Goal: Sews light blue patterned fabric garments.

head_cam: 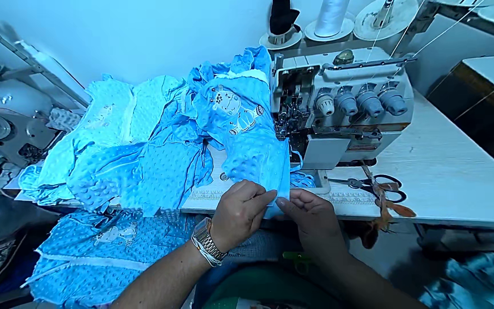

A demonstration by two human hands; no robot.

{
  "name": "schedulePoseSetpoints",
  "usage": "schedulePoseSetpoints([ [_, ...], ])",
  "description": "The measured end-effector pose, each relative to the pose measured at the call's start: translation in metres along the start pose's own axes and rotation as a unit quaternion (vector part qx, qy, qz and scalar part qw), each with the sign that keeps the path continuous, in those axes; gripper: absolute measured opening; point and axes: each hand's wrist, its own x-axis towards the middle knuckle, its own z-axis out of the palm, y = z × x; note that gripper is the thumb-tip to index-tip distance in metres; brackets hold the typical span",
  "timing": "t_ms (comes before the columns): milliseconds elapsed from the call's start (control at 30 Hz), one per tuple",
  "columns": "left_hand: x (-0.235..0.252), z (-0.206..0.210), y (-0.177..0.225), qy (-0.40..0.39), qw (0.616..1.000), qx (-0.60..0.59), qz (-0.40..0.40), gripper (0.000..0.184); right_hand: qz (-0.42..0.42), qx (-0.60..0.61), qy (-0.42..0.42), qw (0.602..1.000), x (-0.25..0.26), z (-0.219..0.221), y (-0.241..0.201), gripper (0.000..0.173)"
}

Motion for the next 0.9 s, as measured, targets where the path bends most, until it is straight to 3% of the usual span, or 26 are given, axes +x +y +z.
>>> schedulePoseSetpoints([
  [233,-0.005,0.003,0.019,-0.077,0.995,0.059,0.011,0.032,-0.004,-0.001,-0.026,1.0,-0.012,-0.008,0.005,0.015],
  [433,-0.008,0.002,0.02,0.008,0.998,0.031,0.061,0.018,-0.01,0.006,-0.052,0.999,-0.015,-0.012,0.006,0.019],
  [667,-0.011,0.003,0.018,0.006,0.999,-0.002,0.053,0.018,-0.015,0.019,-0.094,0.995,-0.015,-0.016,0.009,0.023],
  [900,-0.013,0.004,0.015,0.0,0.998,-0.002,0.058,0.018,0.031,0.044,-0.118,0.992,-0.012,-0.019,0.007,0.03],
])
